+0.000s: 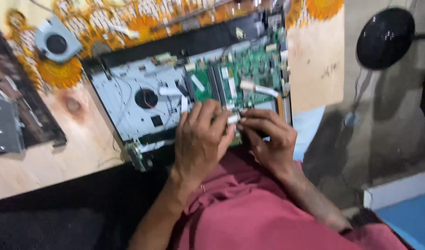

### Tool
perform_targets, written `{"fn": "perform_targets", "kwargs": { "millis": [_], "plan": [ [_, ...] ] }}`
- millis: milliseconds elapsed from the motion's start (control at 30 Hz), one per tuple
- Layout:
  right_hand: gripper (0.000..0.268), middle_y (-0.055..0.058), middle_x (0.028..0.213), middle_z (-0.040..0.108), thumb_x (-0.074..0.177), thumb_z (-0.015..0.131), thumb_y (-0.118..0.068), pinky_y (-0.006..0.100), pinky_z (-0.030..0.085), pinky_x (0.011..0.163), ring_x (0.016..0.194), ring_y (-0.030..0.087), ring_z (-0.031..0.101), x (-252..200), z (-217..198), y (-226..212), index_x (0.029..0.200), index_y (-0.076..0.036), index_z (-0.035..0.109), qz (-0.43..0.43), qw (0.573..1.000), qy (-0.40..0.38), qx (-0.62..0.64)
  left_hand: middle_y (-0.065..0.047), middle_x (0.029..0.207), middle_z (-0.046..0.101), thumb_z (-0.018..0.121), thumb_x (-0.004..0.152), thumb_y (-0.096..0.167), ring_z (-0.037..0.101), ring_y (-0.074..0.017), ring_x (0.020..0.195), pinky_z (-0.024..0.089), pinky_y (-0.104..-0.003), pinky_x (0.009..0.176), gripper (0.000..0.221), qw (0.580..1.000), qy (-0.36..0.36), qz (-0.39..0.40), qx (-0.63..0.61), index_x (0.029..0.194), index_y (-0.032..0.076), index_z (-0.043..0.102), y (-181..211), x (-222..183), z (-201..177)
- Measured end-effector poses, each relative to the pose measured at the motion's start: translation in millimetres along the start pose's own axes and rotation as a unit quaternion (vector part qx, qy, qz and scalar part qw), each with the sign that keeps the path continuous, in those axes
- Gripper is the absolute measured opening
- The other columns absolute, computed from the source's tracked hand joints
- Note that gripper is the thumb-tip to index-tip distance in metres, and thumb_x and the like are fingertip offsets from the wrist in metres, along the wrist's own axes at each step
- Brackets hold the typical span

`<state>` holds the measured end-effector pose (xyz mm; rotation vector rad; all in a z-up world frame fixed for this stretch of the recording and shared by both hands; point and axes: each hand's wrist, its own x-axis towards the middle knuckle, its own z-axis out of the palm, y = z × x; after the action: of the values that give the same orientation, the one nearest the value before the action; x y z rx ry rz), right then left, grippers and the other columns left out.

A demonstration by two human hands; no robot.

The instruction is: Reconnecting internal ribbon cables and other components to a laptop motherboard.

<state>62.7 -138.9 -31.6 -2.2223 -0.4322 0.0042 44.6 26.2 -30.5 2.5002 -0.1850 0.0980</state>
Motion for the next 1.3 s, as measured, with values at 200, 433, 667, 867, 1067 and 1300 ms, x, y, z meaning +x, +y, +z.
{"fn": "perform_targets", "kwargs": {
  "millis": [200,433,667,867,1067,1300],
  "plan": [
    [0.012,0.011,0.085,0.072,0.076,0.076,0.007,0.041,0.057,0.071,0.079,0.030,0.071,4,-1,-4,0.083,-0.002,0.075,-0.005,1.000,0.004,0.008,-0.004,0.092,0.051,0.078,0.075,0.021,0.054,-0.0226,0.077,0.038,-0.036,0.059,0.028,0.998,0.023,0.038,0.040,0.094,0.006,0.065,-5,4,4],
    [0.012,0.008,0.084,0.073,0.074,0.077,0.008,0.036,0.057,0.070,0.077,0.026,0.072,3,3,-4,0.079,-0.003,0.076,0.002,1.000,0.024,0.000,-0.005,0.092,0.052,0.079,0.073,0.022,0.054,-0.0222,0.077,0.038,-0.035,0.058,0.030,0.996,0.023,0.065,0.060,0.094,0.007,0.063,-8,3,6],
    [0.014,0.011,0.080,0.073,0.073,0.075,0.011,0.036,0.058,0.070,0.074,0.027,0.072,5,5,-6,0.078,-0.002,0.075,-0.002,0.999,0.038,0.018,-0.007,0.091,0.053,0.074,0.080,0.021,0.053,-0.0226,0.076,0.035,-0.035,0.058,0.023,0.994,0.048,0.082,0.049,0.094,0.006,0.064,-12,1,12],
    [0.014,0.013,0.080,0.072,0.073,0.074,0.013,0.036,0.058,0.068,0.074,0.029,0.072,5,6,-8,0.077,0.000,0.075,-0.002,0.999,0.045,0.026,-0.005,0.092,0.054,0.077,0.077,0.022,0.054,-0.0221,0.076,0.036,-0.034,0.059,0.027,0.995,0.039,0.080,0.040,0.094,0.006,0.063,-11,3,7],
    [0.014,0.015,0.083,0.072,0.071,0.077,0.011,0.040,0.059,0.069,0.078,0.031,0.072,5,-5,-14,0.081,0.001,0.074,0.002,0.999,0.026,0.032,-0.003,0.090,0.049,0.074,0.081,0.017,0.051,-0.0229,0.075,0.035,-0.035,0.059,0.022,0.999,0.016,0.034,-0.009,0.097,0.006,0.065,-5,-1,-4],
    [0.013,0.013,0.086,0.072,0.076,0.074,0.011,0.034,0.060,0.069,0.080,0.027,0.072,-4,-21,-11,0.082,0.000,0.074,-0.011,0.999,0.030,0.004,-0.004,0.092,0.050,0.067,0.088,0.017,0.051,-0.0241,0.075,0.041,-0.037,0.059,0.017,0.997,0.031,-0.006,-0.065,0.101,0.007,0.067,1,-7,-7]
  ]
}}
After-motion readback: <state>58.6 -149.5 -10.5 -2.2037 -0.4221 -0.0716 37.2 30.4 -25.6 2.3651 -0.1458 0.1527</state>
